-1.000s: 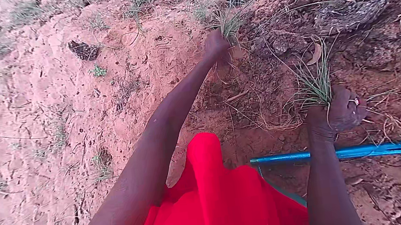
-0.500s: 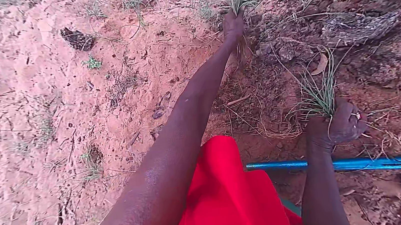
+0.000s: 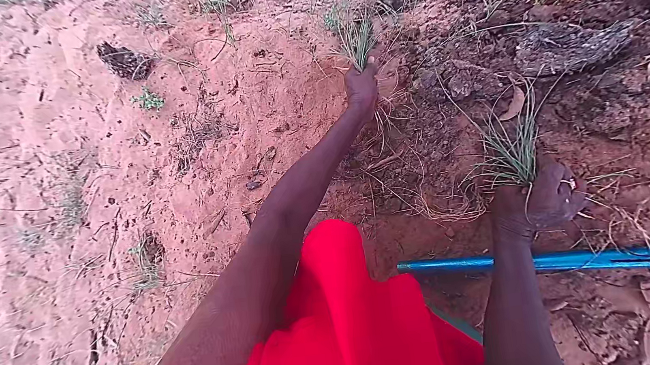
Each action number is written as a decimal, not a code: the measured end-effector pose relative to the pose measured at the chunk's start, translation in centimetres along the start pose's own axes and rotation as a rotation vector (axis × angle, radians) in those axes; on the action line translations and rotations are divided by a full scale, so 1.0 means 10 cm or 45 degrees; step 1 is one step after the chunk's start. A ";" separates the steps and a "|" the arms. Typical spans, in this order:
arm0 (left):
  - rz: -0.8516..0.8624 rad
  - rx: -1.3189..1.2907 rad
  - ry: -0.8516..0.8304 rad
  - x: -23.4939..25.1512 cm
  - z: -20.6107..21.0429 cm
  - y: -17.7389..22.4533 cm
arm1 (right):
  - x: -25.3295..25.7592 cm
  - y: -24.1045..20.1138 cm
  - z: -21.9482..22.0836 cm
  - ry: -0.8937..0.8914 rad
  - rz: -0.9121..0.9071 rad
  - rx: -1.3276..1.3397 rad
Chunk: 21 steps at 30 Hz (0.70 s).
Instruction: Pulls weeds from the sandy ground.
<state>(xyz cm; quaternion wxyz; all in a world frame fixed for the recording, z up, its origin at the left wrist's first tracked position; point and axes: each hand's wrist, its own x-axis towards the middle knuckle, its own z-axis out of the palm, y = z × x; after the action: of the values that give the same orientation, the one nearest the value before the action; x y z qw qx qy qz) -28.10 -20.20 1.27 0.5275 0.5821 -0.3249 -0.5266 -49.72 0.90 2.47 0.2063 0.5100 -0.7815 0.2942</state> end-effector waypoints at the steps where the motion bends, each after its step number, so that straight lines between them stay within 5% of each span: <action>1: 0.028 -0.008 -0.018 -0.19 -0.10 -0.02 | 0.00 0.01 0.00 0.002 -0.001 -0.003; 7: 0.252 -0.098 0.119 -0.17 -0.56 -0.06 | -0.02 0.03 0.02 -0.006 -0.005 0.010; 13: 0.658 -0.044 0.181 0.37 -0.04 0.83 | -0.01 0.02 0.02 0.008 -0.025 0.027; 16: 0.651 0.629 -0.130 0.53 0.17 1.35 | 0.00 0.01 0.00 -0.012 -0.029 0.024; 19: 0.260 1.484 -0.627 0.46 0.20 1.50 | 0.02 -0.01 -0.01 0.012 -0.017 0.012; 21: 0.047 1.668 -0.686 0.48 0.20 1.38 | 0.01 -0.02 0.00 0.028 -0.002 0.013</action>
<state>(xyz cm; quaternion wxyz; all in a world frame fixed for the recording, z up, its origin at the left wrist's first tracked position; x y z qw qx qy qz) -26.40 -28.41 13.41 -0.0212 0.6235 -0.7040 -0.3394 -49.56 0.73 2.56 0.2127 0.5083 -0.7774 0.3035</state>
